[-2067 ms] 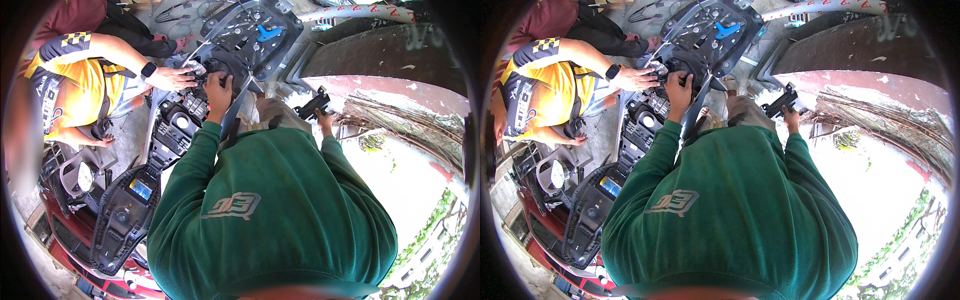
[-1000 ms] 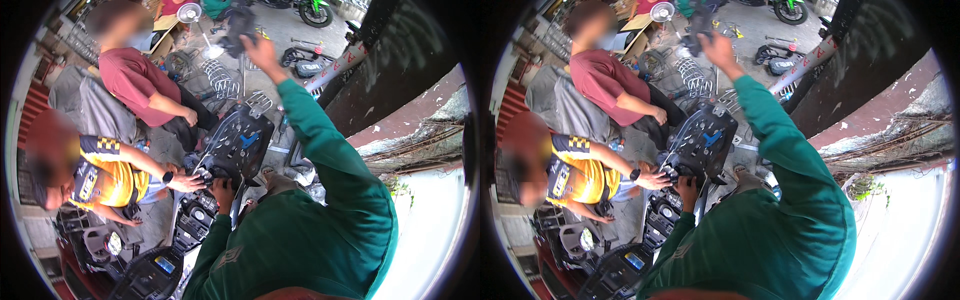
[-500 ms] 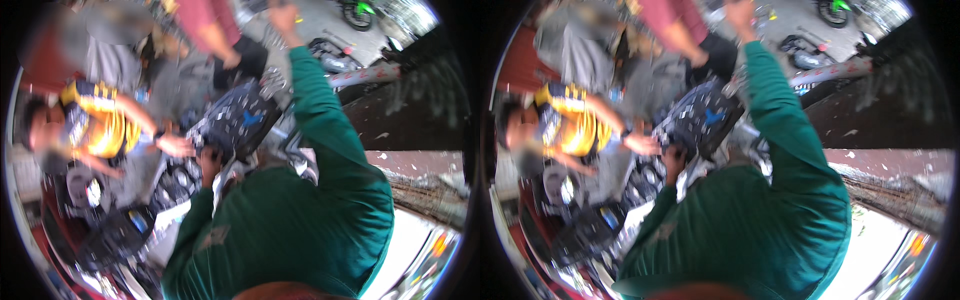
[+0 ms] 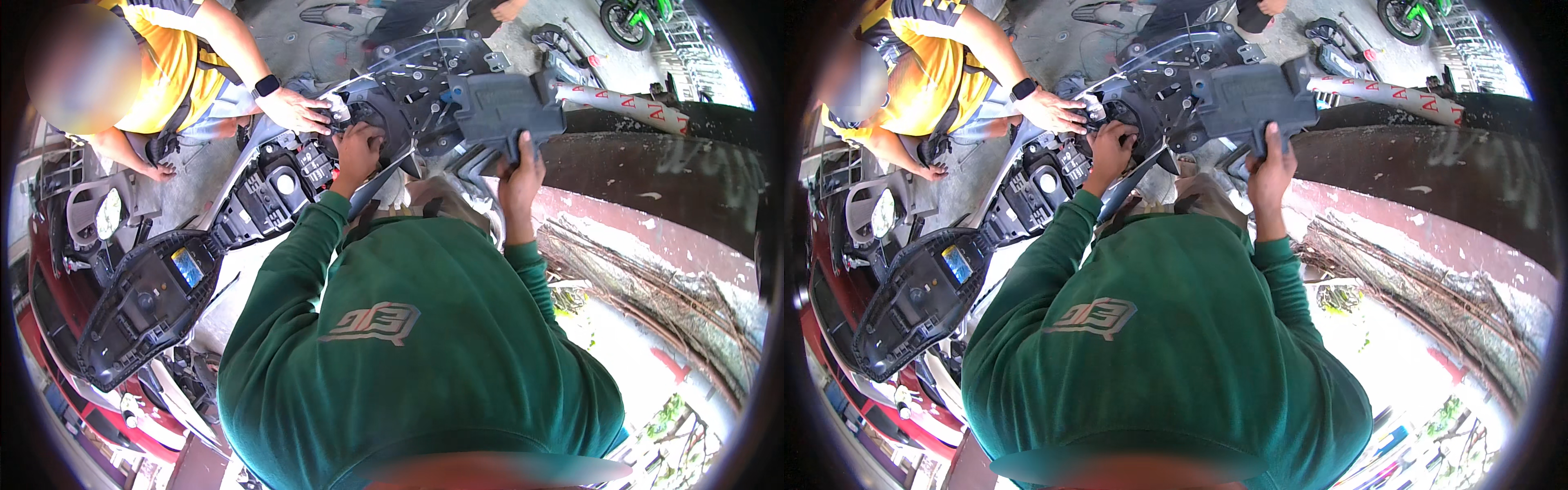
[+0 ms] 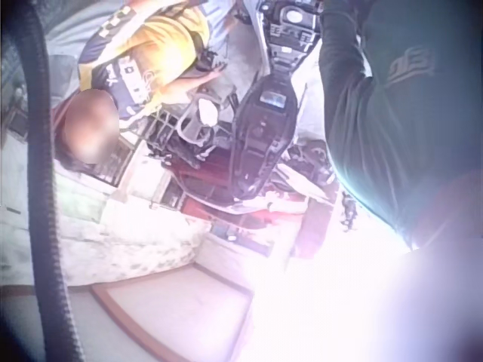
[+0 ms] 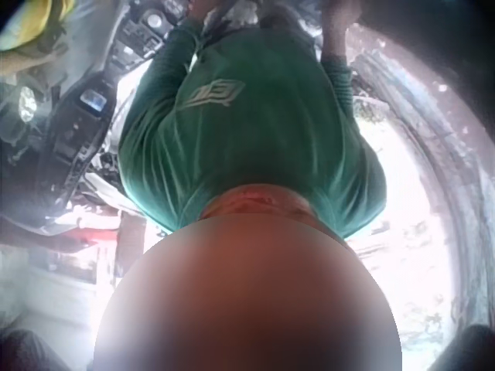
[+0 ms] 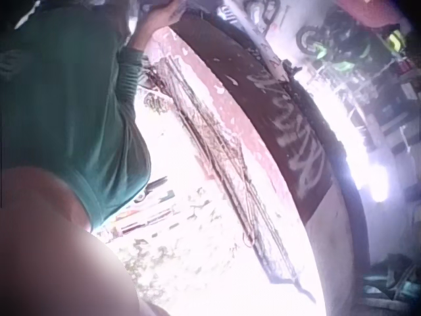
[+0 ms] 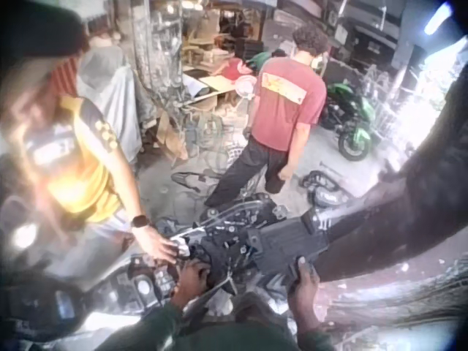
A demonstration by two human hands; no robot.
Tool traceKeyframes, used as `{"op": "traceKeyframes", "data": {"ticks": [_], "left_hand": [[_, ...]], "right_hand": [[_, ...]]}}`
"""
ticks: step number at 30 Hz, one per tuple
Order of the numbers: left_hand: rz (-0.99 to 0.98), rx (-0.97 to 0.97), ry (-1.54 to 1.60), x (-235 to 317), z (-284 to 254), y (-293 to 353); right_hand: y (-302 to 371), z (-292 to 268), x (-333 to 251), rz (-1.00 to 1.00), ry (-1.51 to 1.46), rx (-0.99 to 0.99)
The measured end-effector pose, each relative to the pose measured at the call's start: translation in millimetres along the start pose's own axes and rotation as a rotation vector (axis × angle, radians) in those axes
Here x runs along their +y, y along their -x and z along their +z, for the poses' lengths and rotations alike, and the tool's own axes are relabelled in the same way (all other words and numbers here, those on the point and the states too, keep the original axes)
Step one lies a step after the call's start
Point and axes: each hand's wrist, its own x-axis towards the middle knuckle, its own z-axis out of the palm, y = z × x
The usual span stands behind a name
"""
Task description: The person removes the seat of a gray motorcycle, then uses a screwdriver to loosen and remove screws from the rear body panel. They detach the panel and work on the internal wiring and components with a coworker, eventually removing a black electrical box.
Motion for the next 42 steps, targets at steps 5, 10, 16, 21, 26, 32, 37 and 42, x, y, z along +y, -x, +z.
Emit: {"op": "traceKeyframes", "data": {"ticks": [5,10,16,21,26,32,37,42], "left_hand": [[-0.299,0.035,0.345,-15.2,-2.8,-6.7],[-0.228,0.153,0.009,-5.2,1.1,-27.3],[-0.296,0.231,0.012,1.4,-1.9,-34.4],[-0.316,0.163,-0.059,-1.3,0.3,-42.6],[-0.225,0.157,-0.072,-17.5,4.2,-47.7],[-0.194,0.248,0.118,-23.8,8.0,-44.5],[-0.326,0.223,-0.017,-16.0,6.9,-43.4],[-0.236,0.241,-0.013,-21.3,9.7,-46.1]], "right_hand": [[55.1,-23.5,15.2,0.132,-0.109,0.044],[82.6,-37.9,20.4,0.096,-0.087,0.141],[81.9,-38.7,22.6,0.126,-0.055,0.138],[63.2,-34.4,9.2,0.229,-0.262,-0.019],[21.8,-35.9,-3.2,0.471,-0.694,-0.272],[-1.4,-30.9,-16.4,0.459,-0.925,-0.321],[-5.8,-35.3,-24.3,0.439,-0.887,-0.319],[1.5,-39.7,-21.5,0.459,-0.911,-0.285]]}}
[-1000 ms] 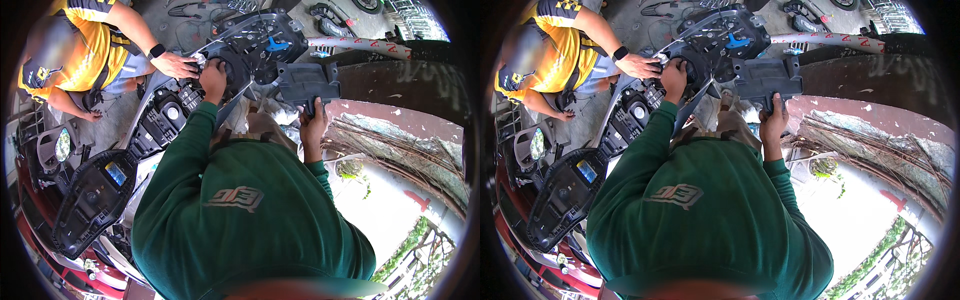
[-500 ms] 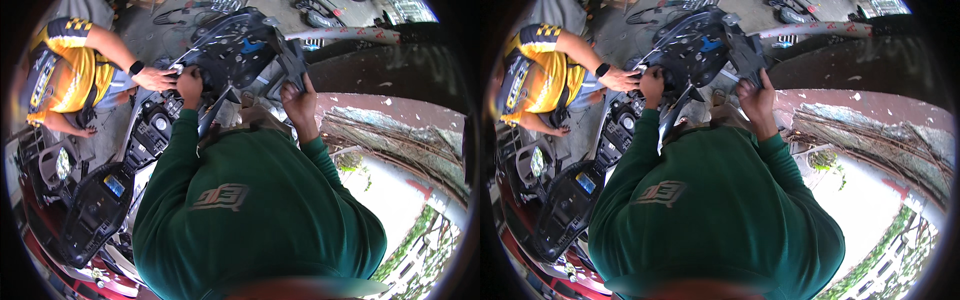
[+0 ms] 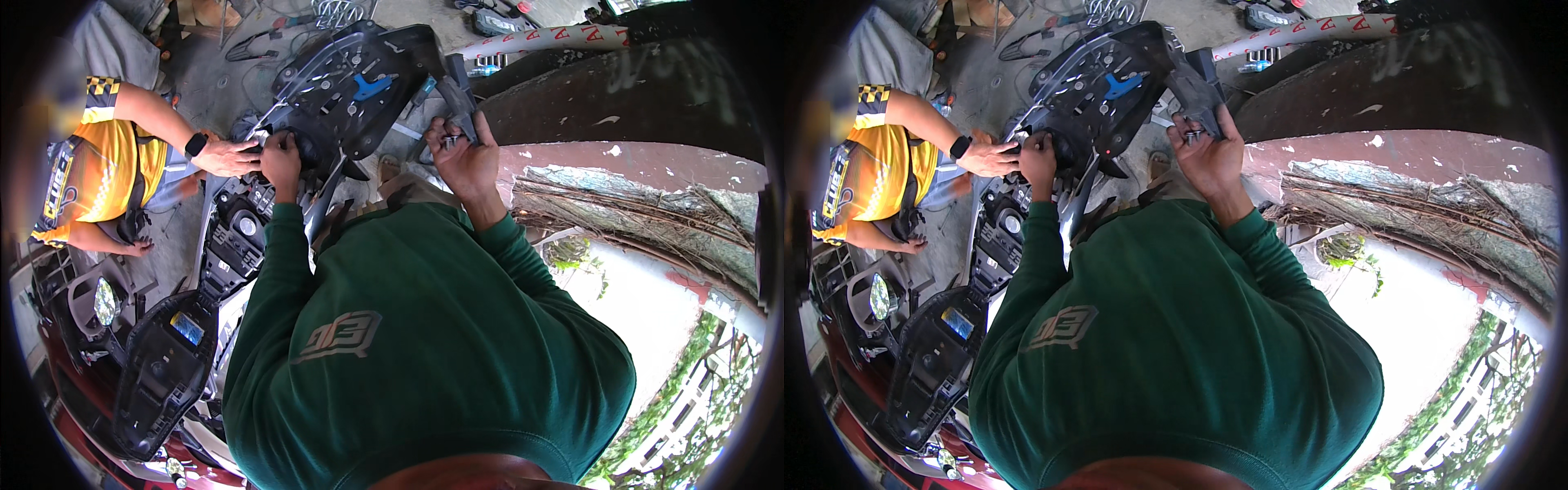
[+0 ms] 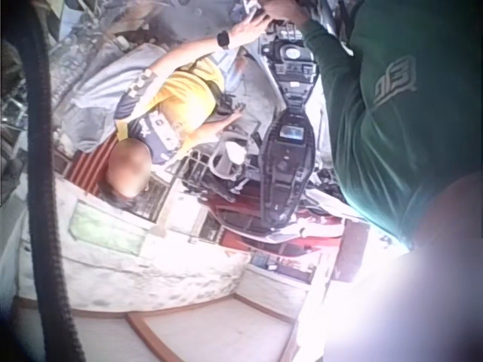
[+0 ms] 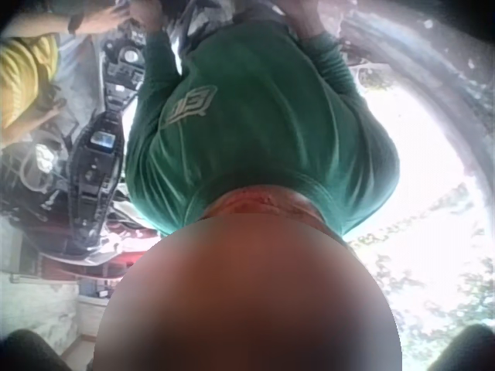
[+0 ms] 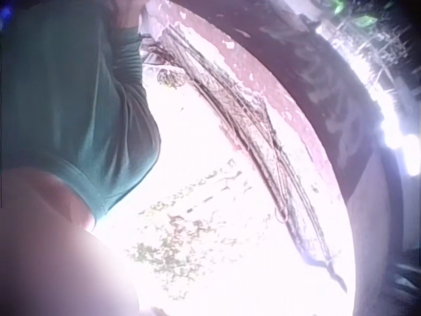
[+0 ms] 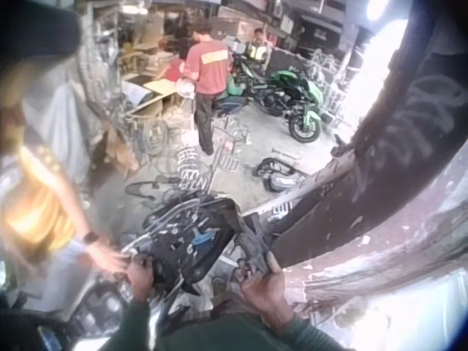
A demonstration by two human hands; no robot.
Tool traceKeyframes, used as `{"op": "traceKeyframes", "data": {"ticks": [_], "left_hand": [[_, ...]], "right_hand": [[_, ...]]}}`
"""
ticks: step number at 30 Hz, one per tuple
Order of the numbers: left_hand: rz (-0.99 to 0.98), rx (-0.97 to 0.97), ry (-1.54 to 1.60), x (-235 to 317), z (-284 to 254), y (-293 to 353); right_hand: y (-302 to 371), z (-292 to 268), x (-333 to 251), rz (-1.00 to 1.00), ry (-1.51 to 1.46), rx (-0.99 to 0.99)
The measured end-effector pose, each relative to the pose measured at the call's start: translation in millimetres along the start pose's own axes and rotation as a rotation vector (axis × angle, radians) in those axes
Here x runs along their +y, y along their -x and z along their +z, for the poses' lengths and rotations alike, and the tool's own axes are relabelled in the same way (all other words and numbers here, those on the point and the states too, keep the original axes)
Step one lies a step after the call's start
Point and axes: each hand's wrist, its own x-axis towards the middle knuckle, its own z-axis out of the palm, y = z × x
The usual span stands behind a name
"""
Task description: The person removes the seat of a gray motorcycle, then uses a screwdriver to loosen and remove screws from the rear body panel. They detach the panel and work on the internal wiring and components with a coworker, eventually removing a black electrical box.
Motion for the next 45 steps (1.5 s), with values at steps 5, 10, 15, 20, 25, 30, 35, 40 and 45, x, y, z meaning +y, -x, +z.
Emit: {"op": "traceKeyframes", "data": {"ticks": [5,10,15,20,25,30,35,40,45], "left_hand": [[0.031,-0.069,-0.014,-4.6,-4.5,-1.8],[-0.012,-0.074,0.075,6.1,-14.4,1.7],[-0.029,-0.042,-0.024,16.2,-17.1,8.4],[-0.095,-0.051,0.024,14.0,-17.1,3.9],[-0.044,-0.106,-0.003,11.2,-15.7,-3.3],[0.053,-0.09,0.121,6.2,-31.8,7.6],[0.181,0.077,0.276,18.3,-58.9,50.3],[0.544,0.1,-0.223,18.6,-70.2,154.9],[-0.405,-0.319,1.42,45.5,-83.0,196.5]], "right_hand": [[20.2,2.6,13.5,-0.044,-0.024,-0.01],[42.2,-1.9,30.5,-0.087,-0.047,-0.04],[69.5,-14.8,47.1,-0.093,-0.05,-0.073],[91.0,-27.2,61.7,-0.096,-0.033,-0.138],[90.7,-16.6,59.1,-0.096,0.02,-0.084],[57.1,-3.4,43.2,-0.037,0.088,-0.171],[24.7,-15.9,28.3,0.139,0.154,-0.185],[-9.0,-27.8,63.4,0.337,0.61,-0.128],[-15.7,-13.5,140.5,0.185,1.188,-1.061]]}}
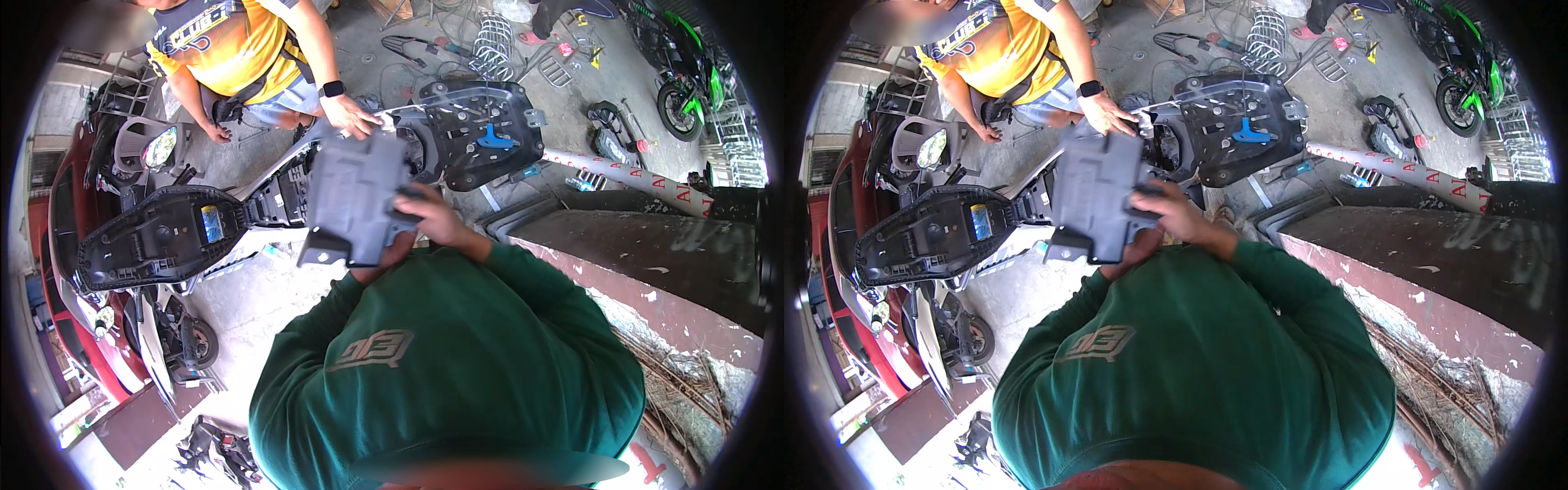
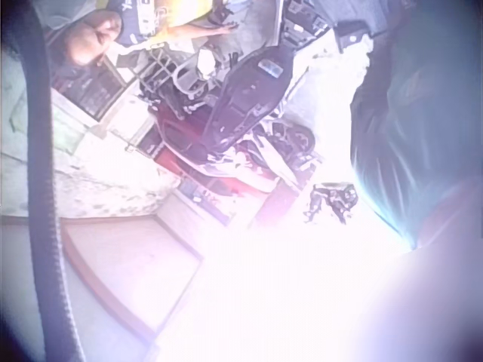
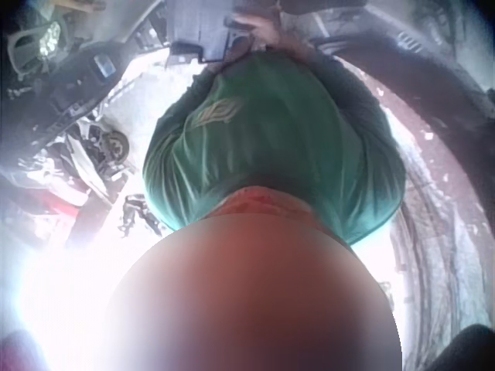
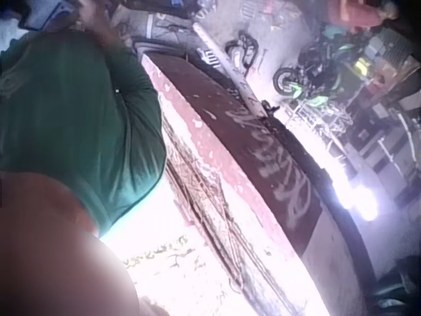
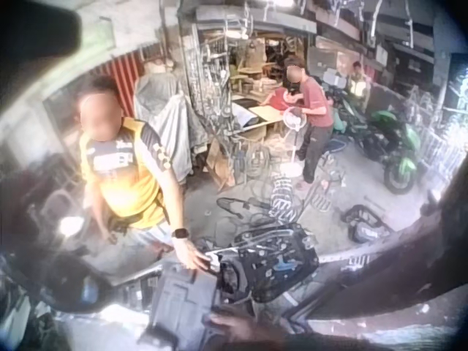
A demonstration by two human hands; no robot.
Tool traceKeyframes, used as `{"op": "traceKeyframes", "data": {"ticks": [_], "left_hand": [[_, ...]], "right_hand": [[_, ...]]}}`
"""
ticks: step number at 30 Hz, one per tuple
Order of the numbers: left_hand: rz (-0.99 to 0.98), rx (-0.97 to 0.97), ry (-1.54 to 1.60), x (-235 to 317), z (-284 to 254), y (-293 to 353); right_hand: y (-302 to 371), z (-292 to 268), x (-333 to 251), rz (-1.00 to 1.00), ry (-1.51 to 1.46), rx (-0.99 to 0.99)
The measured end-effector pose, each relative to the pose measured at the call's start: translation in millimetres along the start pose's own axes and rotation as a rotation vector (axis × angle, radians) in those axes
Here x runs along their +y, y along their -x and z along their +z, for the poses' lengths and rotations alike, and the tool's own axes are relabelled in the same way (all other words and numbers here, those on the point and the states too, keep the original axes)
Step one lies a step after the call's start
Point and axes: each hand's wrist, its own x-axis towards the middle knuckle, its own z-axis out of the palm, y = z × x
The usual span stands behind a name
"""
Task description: The person removes the seat of a gray motorcycle, then uses a screwdriver to loosen and remove screws from the rear body panel. They detach the panel and work on the internal wiring and components with a coworker, eventually removing a black electrical box.
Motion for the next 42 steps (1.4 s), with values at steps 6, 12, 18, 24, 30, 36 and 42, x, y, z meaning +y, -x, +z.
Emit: {"op": "traceKeyframes", "data": {"ticks": [6,12,18,24,30,36,42], "left_hand": [[-0.128,0.267,1.463,47.9,29.2,48.4],[-0.043,0.497,1.281,26.1,-2.7,55.4],[-0.08,-0.08,0.528,102.0,-72.9,31.2],[-0.353,0.203,-0.249,169.4,-106.8,5.7],[-0.261,0.168,-0.378,154.3,-123.2,-24.4],[-0.13,0.199,-0.247,118.7,-154.4,-34.9],[-0.105,0.127,0.101,89.7,-166.5,-59.6]], "right_hand": [[-35.7,43.1,1.5,0.386,-0.319,-0.28],[-39.8,51.1,-13.4,0.453,-0.422,-0.256],[-44.3,39.6,-24.9,0.505,-0.314,-0.078],[-47.5,62.1,-6.1,0.541,-0.082,-0.044],[-43.7,97.9,-1.6,0.48,0.224,0.0],[-32.7,101.5,-10.7,0.464,0.512,-0.107],[-33.5,105.9,-13.1,0.242,0.383,-0.288]]}}
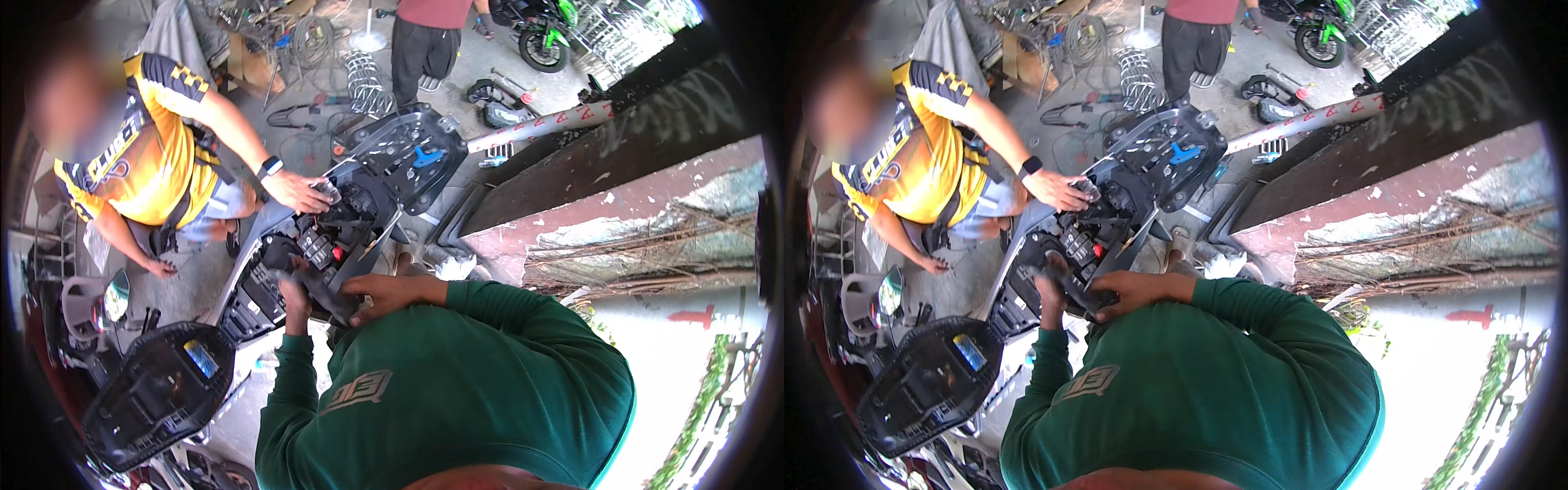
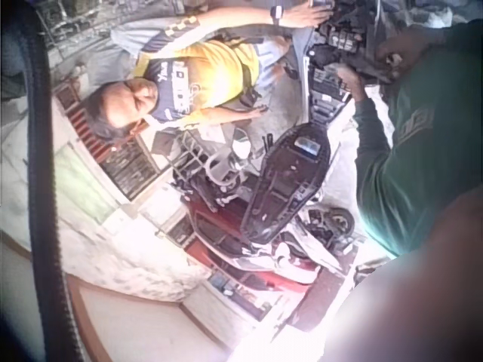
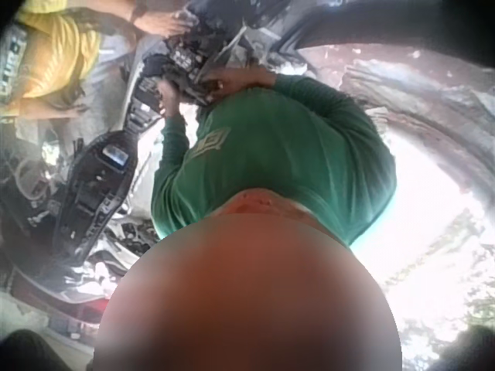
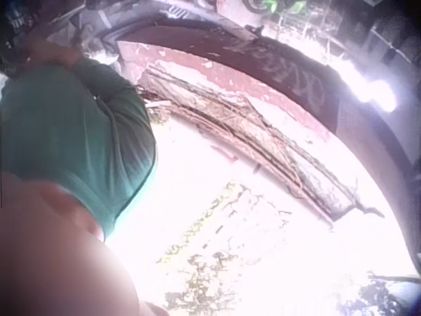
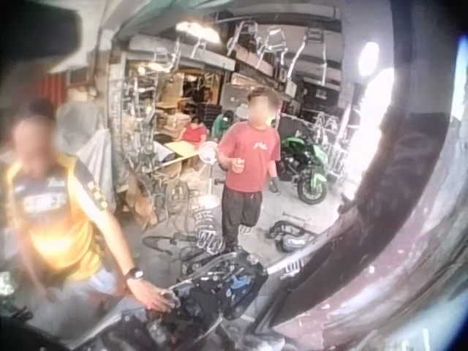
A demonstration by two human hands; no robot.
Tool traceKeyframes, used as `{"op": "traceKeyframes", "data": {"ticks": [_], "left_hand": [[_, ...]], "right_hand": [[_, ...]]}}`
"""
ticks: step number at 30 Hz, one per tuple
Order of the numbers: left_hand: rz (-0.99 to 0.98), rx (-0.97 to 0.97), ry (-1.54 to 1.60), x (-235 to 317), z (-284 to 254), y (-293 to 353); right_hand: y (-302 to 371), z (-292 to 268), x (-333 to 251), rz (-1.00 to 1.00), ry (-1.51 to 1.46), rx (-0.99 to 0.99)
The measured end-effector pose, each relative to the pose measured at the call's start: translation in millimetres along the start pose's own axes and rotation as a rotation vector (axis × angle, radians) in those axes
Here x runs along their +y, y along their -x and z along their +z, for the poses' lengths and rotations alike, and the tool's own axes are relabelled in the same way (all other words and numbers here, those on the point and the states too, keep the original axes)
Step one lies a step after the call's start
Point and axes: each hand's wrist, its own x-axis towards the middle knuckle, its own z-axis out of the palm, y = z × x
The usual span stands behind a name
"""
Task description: The person removes the seat of a gray motorcycle, then uses a screwdriver to loosen and remove screws from the rear body panel. They detach the panel and work on the internal wiring and components with a coworker, eventually removing a black electrical box.
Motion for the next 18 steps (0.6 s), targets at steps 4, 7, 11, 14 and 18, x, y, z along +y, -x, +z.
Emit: {"op": "traceKeyframes", "data": {"ticks": [4,7,11,14,18], "left_hand": [[0.003,-0.349,0.073,0.1,-5.5,-12.8],[-0.041,-0.875,0.16,6.2,3.6,-25.0],[-0.37,-0.92,0.363,4.3,14.4,-6.6],[-0.247,-0.438,0.184,-6.4,9.9,27.2],[-0.264,-0.559,-0.106,-4.5,10.6,20.0]], "right_hand": [[8.2,-6.0,4.6,0.004,-0.164,0.136],[13.4,-12.9,7.4,0.081,-0.154,0.253],[16.3,-4.7,8.0,0.224,-0.13,0.403],[19.7,7.1,13.4,0.306,-0.201,0.377],[20.5,3.9,28.7,0.366,0.007,0.522]]}}
